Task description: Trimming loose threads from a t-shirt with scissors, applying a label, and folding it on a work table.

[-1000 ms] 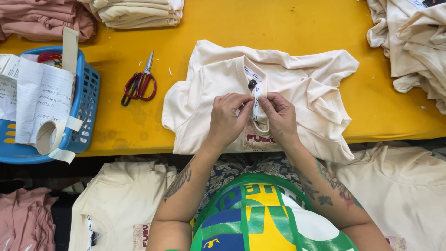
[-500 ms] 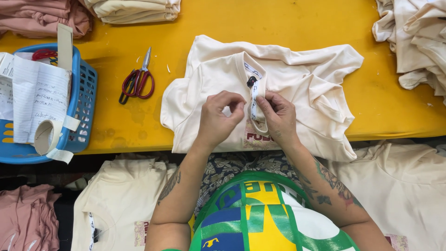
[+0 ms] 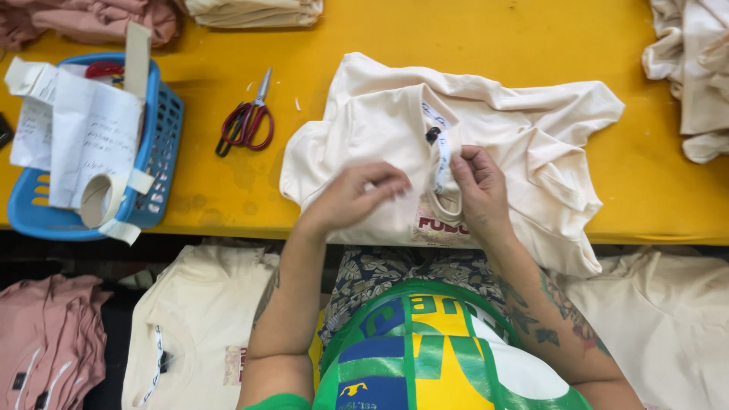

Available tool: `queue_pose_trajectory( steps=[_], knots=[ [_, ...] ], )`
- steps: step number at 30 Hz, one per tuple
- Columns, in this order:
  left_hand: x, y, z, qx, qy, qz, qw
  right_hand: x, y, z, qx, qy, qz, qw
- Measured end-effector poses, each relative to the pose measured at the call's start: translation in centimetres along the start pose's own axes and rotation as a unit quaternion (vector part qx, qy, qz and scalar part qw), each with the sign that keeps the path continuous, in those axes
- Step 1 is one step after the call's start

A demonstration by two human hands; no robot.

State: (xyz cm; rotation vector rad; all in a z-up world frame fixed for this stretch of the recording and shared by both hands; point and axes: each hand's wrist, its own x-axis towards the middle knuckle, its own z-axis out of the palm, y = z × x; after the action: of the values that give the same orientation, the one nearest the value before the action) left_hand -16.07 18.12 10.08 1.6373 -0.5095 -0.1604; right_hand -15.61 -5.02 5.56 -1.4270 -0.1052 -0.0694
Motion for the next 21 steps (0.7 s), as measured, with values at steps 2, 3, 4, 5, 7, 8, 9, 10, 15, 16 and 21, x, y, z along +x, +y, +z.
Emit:
queue_pose_trajectory(
  steps=[2, 3, 4, 5, 7, 8, 9, 10, 15, 16, 21],
  knots=[
    [0.3, -2.5, -4.3, 0.287, 0.116, -0.047, 0.95, 0.0, 0.6, -0.6, 0.005, 0.011, 0.03, 0.999],
    [0.5, -4.5, -7.5, 0.288, 0.12, -0.048, 0.949, 0.2, 1.1, -0.9, 0.006, 0.007, 0.029, 1.0],
    [0.6, -6.5, -10.7, 0.384, 0.19, -0.012, 0.903, 0.4, 1.6, -1.1, 0.002, -0.005, 0.032, 0.999],
    [0.6, -8.5, -13.9, 0.474, 0.255, 0.024, 0.842, 0.5, 2.2, -1.4, -0.001, -0.017, 0.035, 0.999],
    [0.5, -8.6, -17.1, 0.518, 0.299, 0.003, 0.801, -0.3, -0.9, 0.2, -0.014, -0.022, 0.04, 0.999],
    [0.5, -8.6, -18.7, 0.558, 0.339, -0.016, 0.757, -0.7, -2.4, 0.9, -0.028, -0.024, 0.046, 0.998],
    [-0.2, -9.6, -20.4, 0.557, 0.341, -0.018, 0.757, -0.6, -2.2, 0.8, -0.029, -0.027, 0.046, 0.998],
    [-0.8, -10.6, -22.0, 0.587, 0.341, -0.097, 0.728, -0.5, -2.0, 0.7, -0.029, -0.03, 0.052, 0.998],
    [-4.3, -13.3, -26.2, 0.59, 0.331, -0.245, 0.695, 0.4, 0.1, -0.7, 0.016, -0.007, 0.054, 0.998],
    [-4.3, -12.7, -25.4, 0.58, 0.33, -0.25, 0.701, 0.6, 0.4, -0.8, 0.032, -0.008, 0.061, 0.998],
    [-4.0, -12.1, -22.0, 0.585, 0.326, -0.157, 0.726, 1.0, 1.4, -1.8, 0.112, -0.01, 0.091, 0.989]
  ],
)
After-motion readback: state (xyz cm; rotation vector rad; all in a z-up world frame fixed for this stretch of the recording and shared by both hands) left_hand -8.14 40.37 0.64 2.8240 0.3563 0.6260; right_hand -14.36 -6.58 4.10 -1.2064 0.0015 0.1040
